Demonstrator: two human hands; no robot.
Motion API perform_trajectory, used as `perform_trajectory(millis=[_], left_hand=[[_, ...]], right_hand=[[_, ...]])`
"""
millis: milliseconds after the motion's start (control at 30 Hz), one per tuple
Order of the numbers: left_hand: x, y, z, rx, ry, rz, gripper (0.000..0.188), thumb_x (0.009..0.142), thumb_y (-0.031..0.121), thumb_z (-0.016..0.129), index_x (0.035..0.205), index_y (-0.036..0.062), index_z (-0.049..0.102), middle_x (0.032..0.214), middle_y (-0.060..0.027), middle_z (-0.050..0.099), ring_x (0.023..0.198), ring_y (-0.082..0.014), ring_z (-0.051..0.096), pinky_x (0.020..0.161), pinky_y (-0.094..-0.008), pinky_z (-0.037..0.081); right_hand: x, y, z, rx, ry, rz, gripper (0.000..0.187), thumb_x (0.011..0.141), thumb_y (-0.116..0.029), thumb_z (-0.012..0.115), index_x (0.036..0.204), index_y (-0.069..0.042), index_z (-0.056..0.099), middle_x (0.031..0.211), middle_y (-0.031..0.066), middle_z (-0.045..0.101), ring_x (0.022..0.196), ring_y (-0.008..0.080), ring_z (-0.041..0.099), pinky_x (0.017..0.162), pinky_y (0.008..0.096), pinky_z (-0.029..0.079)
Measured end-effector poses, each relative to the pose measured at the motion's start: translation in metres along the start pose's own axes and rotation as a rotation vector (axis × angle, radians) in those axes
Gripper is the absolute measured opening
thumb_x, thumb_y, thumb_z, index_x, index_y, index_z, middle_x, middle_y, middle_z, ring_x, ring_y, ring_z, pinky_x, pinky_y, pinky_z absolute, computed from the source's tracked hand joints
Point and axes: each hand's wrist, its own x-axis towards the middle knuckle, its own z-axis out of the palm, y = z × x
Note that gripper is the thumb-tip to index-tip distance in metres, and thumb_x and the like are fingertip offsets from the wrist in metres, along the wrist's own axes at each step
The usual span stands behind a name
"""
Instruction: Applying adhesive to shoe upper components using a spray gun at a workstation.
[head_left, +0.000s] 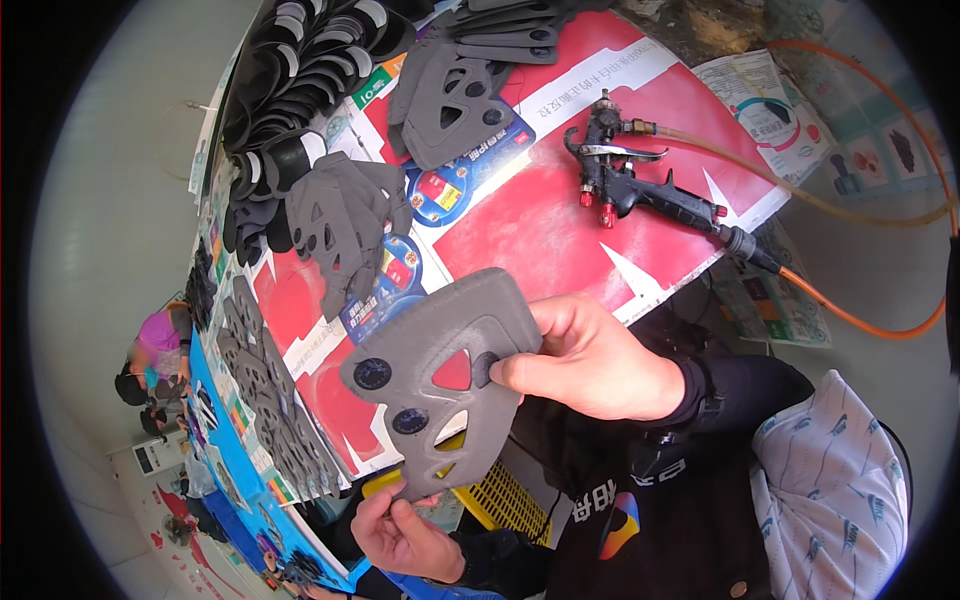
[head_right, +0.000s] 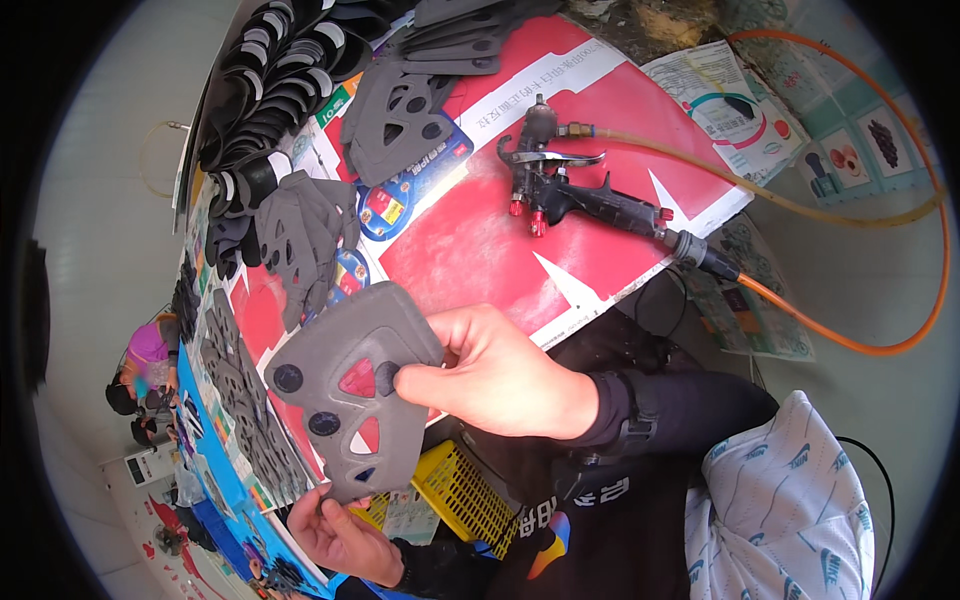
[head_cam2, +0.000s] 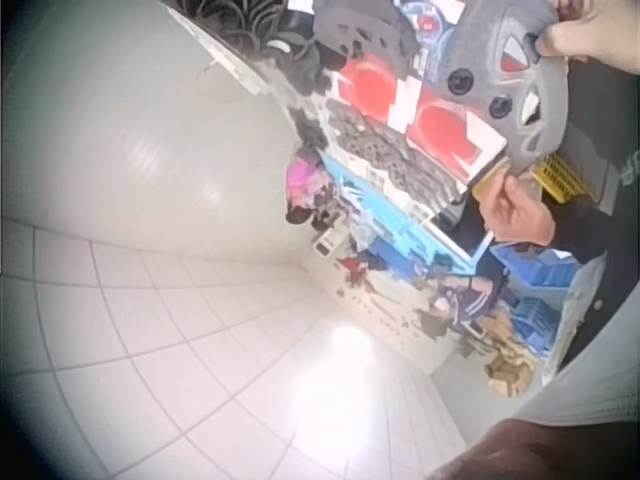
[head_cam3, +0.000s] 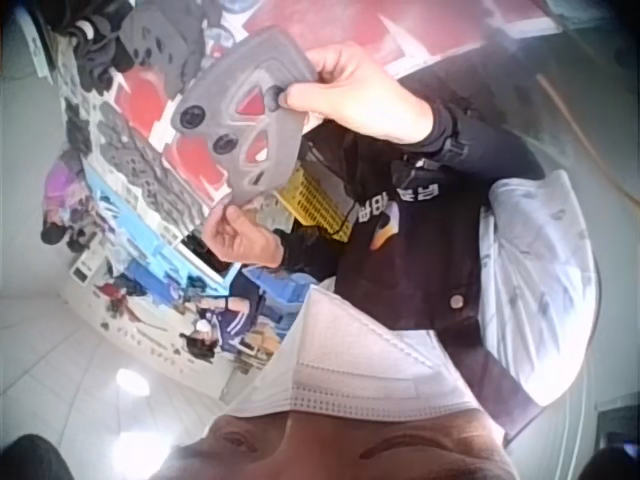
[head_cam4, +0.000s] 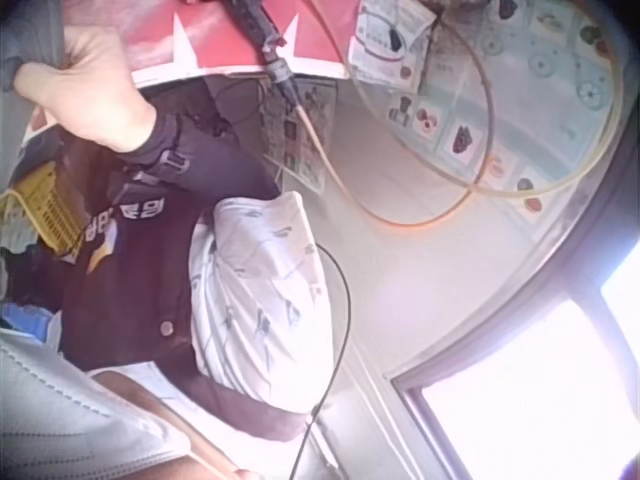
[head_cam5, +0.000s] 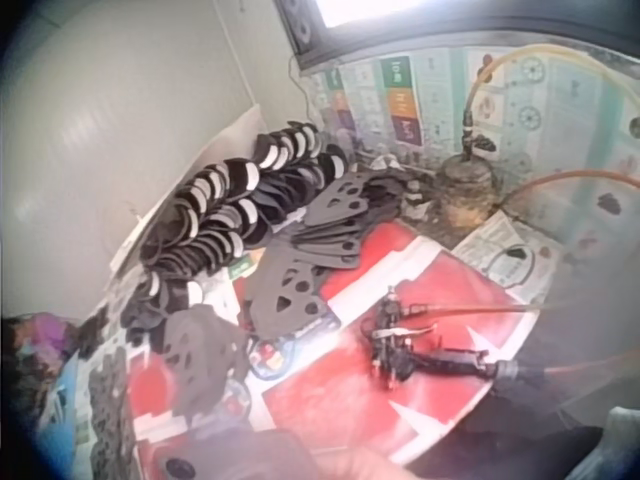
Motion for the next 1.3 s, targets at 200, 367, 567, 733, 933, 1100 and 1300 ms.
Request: perform_trajectory(millis=[200,367,567,733,933,1100,1300], left_hand=[[0.002,-0.007,0.004,-0.018,0.042,-0.045,0.019,0.102,0.007,0.064,0.116,-0.0040,0.058,0.097,-0.0157,0.065,0.069,-0.0157,0.065,0.059,-0.0229,0.057],[0.002,-0.004,-0.001,-0.041,0.046,-0.042,0.018,0.101,0.006,0.064,0.115,-0.0031,0.058,0.097,-0.0147,0.065,0.069,-0.0141,0.064,0.059,-0.0215,0.055],[0.002,-0.007,-0.001,-0.007,0.057,-0.033,0.016,0.101,0.004,0.061,0.115,-0.0020,0.058,0.098,-0.0145,0.065,0.072,-0.0133,0.065,0.058,-0.0213,0.055],[0.000,-0.014,-0.004,-0.049,-0.022,-0.061,0.021,0.106,0.008,0.061,0.125,-0.0015,0.058,0.109,-0.0123,0.067,0.073,-0.0107,0.063,0.063,-0.0202,0.053],[0.003,-0.017,0.005,-0.076,-0.007,-0.162,0.021,0.106,0.008,0.061,0.125,-0.0013,0.059,0.110,-0.0117,0.067,0.079,-0.0104,0.064,0.064,-0.0207,0.052],[0.004,-0.020,0.013,-0.106,-0.020,-0.240,0.022,0.106,0.007,0.061,0.127,-0.0022,0.058,0.111,-0.0114,0.066,0.084,-0.0102,0.064,0.066,-0.0201,0.052],[0.007,-0.019,0.024,-0.118,0.004,-0.327,0.020,0.104,-0.001,0.057,0.123,-0.0055,0.059,0.108,-0.0171,0.069,0.074,-0.0172,0.068,0.063,-0.0263,0.057]], right_hand=[[0.001,-0.002,-0.001,-0.024,0.017,0.020,0.019,0.099,-0.006,0.067,0.114,0.004,0.074,0.093,-0.0011,0.075,0.081,0.0025,0.066,0.070,0.0221,0.054],[0.002,-0.012,-0.003,0.008,0.021,0.152,0.015,0.096,-0.006,0.069,0.108,0.002,0.074,0.087,-0.0019,0.070,0.072,0.0051,0.058,0.066,0.0242,0.047],[0.002,-0.012,-0.008,0.015,-0.027,0.157,0.020,0.098,-0.007,0.066,0.113,0.005,0.073,0.097,0.0001,0.076,0.084,0.0041,0.067,0.074,0.0232,0.054],[0.001,-0.011,-0.007,-0.056,-0.027,0.139,0.021,0.099,-0.009,0.068,0.115,0.004,0.073,0.098,-0.0001,0.076,0.085,0.0040,0.067,0.075,0.0232,0.056],[0.000,-0.012,-0.008,-0.105,-0.031,0.106,0.021,0.100,-0.009,0.069,0.116,0.004,0.074,0.098,0.0001,0.076,0.084,0.0038,0.067,0.074,0.0226,0.055],[-0.002,-0.010,-0.013,-0.061,-0.072,0.091,0.022,0.101,-0.008,0.067,0.117,0.005,0.074,0.098,0.0003,0.076,0.085,0.0035,0.066,0.076,0.0226,0.055],[-0.004,-0.015,-0.014,-0.111,-0.065,0.089,0.023,0.103,-0.007,0.064,0.119,0.007,0.074,0.101,0.0010,0.077,0.091,0.0032,0.065,0.081,0.0229,0.055]])
